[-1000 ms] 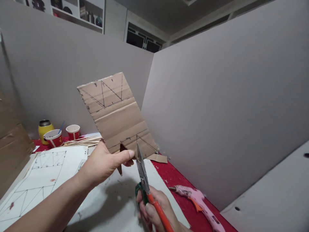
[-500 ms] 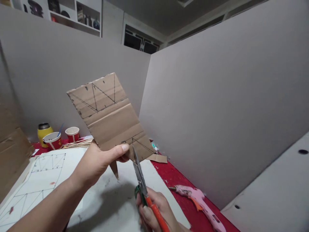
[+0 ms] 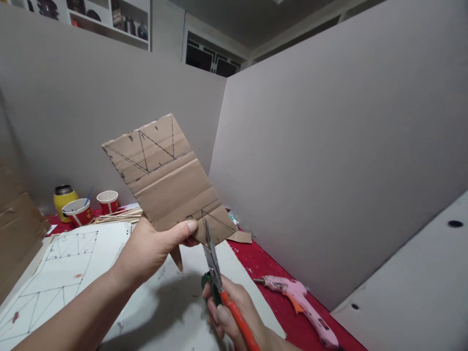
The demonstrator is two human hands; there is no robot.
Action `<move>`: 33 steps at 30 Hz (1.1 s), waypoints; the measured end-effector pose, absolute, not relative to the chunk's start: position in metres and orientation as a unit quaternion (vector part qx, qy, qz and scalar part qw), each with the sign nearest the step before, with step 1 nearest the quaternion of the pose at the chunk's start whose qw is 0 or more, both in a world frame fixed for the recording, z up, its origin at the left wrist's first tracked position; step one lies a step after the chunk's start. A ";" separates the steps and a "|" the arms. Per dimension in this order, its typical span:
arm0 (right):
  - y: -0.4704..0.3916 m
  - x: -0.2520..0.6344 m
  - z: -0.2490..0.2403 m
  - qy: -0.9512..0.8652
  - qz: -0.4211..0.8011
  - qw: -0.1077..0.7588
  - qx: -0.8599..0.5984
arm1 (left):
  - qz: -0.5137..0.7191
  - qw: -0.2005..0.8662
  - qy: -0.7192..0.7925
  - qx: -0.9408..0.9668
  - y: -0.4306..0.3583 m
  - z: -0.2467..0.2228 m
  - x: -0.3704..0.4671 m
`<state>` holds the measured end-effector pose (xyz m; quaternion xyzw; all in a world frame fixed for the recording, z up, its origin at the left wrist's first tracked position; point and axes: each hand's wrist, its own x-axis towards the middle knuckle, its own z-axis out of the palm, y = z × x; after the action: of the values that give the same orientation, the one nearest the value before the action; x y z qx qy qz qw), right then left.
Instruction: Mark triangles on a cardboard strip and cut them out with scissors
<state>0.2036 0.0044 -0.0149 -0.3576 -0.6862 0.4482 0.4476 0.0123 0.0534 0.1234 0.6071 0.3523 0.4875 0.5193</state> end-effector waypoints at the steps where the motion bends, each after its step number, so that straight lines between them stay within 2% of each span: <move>1: 0.004 0.203 -0.016 -0.684 0.454 0.449 -0.354 | 0.486 0.522 0.350 0.607 0.053 0.123 0.012; 11: -0.003 0.199 -0.019 -0.650 0.481 0.476 -0.345 | 0.483 0.533 0.344 0.604 0.051 0.125 0.014; 21: -0.013 0.197 0.001 -0.654 0.457 0.456 -0.394 | 0.482 0.529 0.342 0.609 0.055 0.123 0.013; 33: -0.003 0.200 -0.018 -0.629 0.481 0.479 -0.378 | 0.466 0.529 0.351 0.616 0.048 0.123 0.017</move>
<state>0.1996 -0.0029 -0.0175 -0.3783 -0.6289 0.4811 0.4795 0.0174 0.0482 0.1235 0.6164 0.3514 0.4656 0.5290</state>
